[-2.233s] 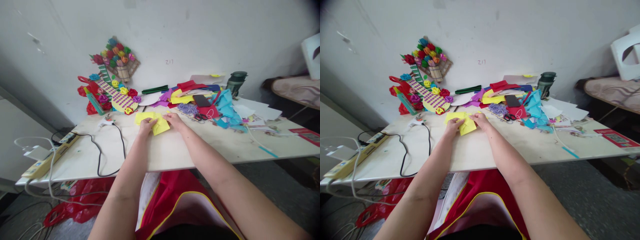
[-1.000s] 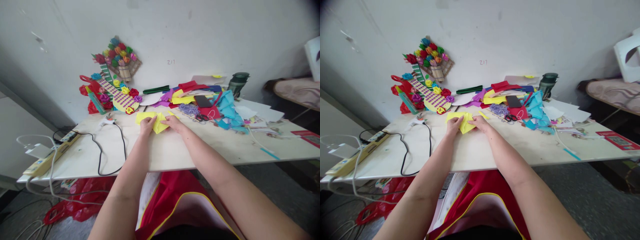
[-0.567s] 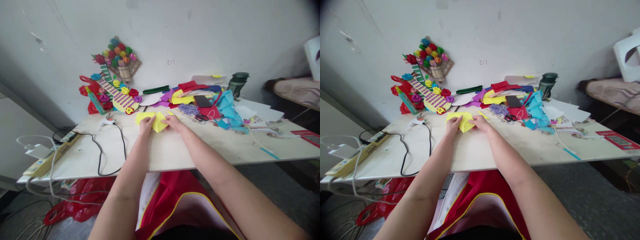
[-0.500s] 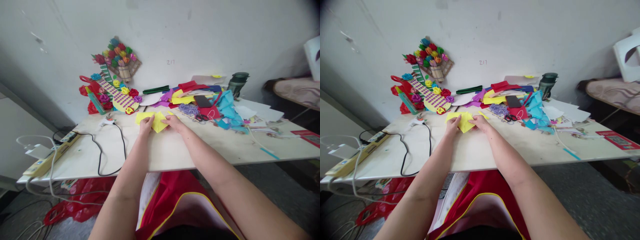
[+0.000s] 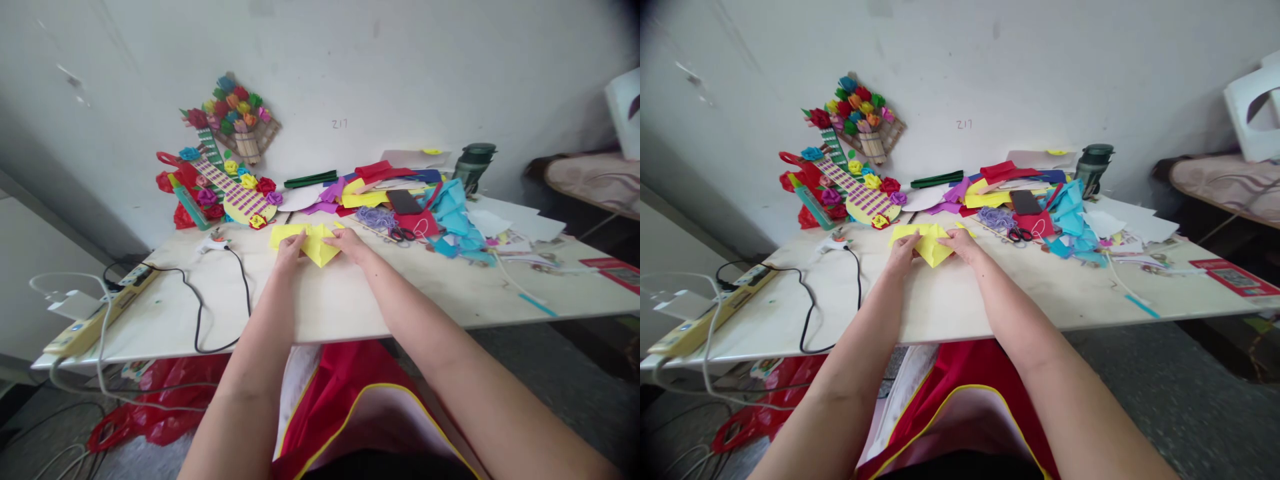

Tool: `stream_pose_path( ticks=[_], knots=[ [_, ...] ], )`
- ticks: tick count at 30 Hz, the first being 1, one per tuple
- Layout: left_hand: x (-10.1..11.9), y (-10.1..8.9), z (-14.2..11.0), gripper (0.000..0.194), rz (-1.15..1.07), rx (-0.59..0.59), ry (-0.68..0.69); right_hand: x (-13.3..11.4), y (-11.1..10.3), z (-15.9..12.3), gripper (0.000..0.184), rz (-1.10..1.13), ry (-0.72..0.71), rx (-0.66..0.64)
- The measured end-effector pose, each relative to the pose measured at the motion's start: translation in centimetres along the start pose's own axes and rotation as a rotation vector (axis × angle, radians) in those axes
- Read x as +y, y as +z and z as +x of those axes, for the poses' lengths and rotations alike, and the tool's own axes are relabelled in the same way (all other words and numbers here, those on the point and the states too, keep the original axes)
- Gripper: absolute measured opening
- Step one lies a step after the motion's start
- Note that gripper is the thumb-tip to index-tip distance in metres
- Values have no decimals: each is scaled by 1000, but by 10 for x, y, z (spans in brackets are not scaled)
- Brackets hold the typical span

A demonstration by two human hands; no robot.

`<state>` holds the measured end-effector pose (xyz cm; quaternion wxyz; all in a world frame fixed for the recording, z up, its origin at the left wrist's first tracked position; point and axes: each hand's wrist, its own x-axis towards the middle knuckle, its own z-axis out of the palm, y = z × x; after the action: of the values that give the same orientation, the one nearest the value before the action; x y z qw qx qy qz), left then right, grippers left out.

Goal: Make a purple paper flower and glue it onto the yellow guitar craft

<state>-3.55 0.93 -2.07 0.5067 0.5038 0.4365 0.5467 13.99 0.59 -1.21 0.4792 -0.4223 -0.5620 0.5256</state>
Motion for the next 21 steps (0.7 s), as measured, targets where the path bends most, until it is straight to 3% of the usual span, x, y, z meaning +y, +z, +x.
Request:
stream_pose_path(
  ticks=[4,9,13,21],
  knots=[
    [3,0,1,65,-72,-3,-94,0,0,0,30,-21,-8,19],
    [3,-1,-5,44,3,-119,-46,-4,1,-3,21,-3,31,-7],
    [1,-1,-6,40,53,-171,-6,-1,1,-2,17,11,28,-36],
    [0,0,-4,38,94,-135,12,4,-1,3,10,51,14,-31]
  ],
)
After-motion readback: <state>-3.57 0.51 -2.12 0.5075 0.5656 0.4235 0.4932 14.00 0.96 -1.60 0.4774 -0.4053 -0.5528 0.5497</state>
